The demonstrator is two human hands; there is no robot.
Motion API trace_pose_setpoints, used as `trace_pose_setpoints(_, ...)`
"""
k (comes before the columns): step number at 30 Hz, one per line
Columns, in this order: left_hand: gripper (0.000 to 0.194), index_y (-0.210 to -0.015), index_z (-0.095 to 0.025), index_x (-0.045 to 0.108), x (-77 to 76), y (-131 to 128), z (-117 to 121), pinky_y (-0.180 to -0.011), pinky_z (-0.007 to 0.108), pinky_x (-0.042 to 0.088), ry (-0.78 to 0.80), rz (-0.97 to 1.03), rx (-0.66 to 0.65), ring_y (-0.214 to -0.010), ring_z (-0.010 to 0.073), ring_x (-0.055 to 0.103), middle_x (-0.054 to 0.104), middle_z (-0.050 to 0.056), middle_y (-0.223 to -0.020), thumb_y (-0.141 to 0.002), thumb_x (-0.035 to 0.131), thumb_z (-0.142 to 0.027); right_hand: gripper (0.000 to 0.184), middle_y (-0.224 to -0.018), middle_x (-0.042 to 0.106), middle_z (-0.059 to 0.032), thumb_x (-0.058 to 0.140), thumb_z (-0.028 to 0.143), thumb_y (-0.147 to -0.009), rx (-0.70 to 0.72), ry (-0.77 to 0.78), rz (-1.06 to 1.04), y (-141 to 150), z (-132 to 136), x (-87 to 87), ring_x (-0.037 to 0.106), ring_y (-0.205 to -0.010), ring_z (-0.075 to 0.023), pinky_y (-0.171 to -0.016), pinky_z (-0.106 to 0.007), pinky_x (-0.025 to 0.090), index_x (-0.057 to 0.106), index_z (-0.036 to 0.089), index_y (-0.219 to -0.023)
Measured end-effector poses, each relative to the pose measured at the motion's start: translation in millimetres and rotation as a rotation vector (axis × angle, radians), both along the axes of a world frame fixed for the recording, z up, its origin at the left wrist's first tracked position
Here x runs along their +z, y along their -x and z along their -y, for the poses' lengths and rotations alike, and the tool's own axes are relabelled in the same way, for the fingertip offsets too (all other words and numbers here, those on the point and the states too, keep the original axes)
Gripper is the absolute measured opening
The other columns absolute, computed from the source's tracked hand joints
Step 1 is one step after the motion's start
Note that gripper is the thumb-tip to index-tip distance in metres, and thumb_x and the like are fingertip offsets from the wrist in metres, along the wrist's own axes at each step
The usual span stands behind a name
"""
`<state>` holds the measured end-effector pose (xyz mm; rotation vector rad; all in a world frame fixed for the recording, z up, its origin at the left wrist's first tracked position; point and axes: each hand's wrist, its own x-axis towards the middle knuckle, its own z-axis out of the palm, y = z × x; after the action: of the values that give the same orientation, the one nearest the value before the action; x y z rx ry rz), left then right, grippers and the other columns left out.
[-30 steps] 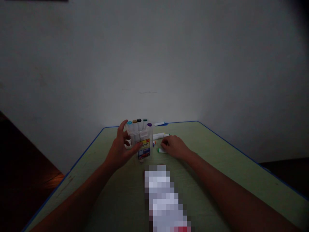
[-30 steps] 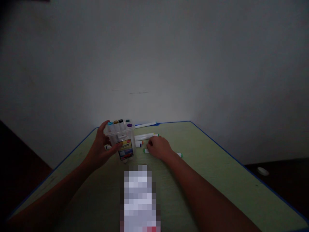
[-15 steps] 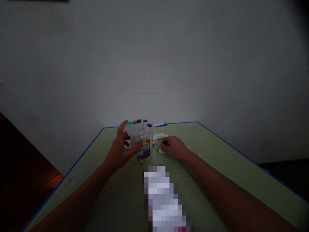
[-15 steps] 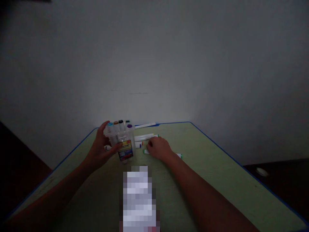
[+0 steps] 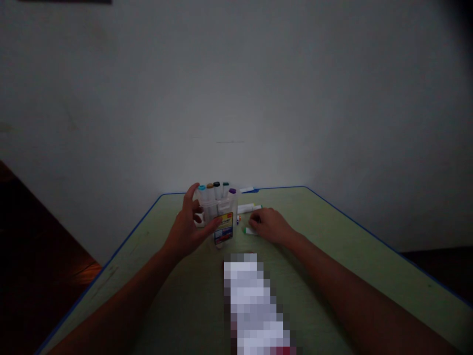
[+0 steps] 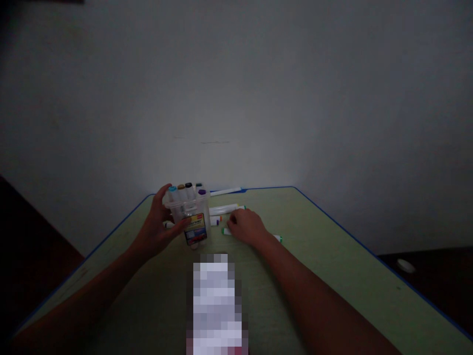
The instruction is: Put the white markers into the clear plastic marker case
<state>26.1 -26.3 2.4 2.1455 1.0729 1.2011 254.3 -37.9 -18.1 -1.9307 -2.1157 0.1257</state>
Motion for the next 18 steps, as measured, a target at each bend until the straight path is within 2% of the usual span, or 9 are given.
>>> trace_pose_setpoints(18,0.091,-0.141,-0.02,0.009,-1.7,0.1,-1.6,-0.06,0.031,0.048,0.003,-0.005,-0.003,-0.066,0.015,0.057,0.059,0.006,-0.09,-0.072,0.063,-0.045,0.025,-0.083,0.07,-0.0069,0.046,0.025,-0.081,0.004,0.013,0.005,-0.5,-0.6,1.2,0.06,-0.075,-0.0169,-0.06,-0.026,0.032,0.07,0.018,-0.08)
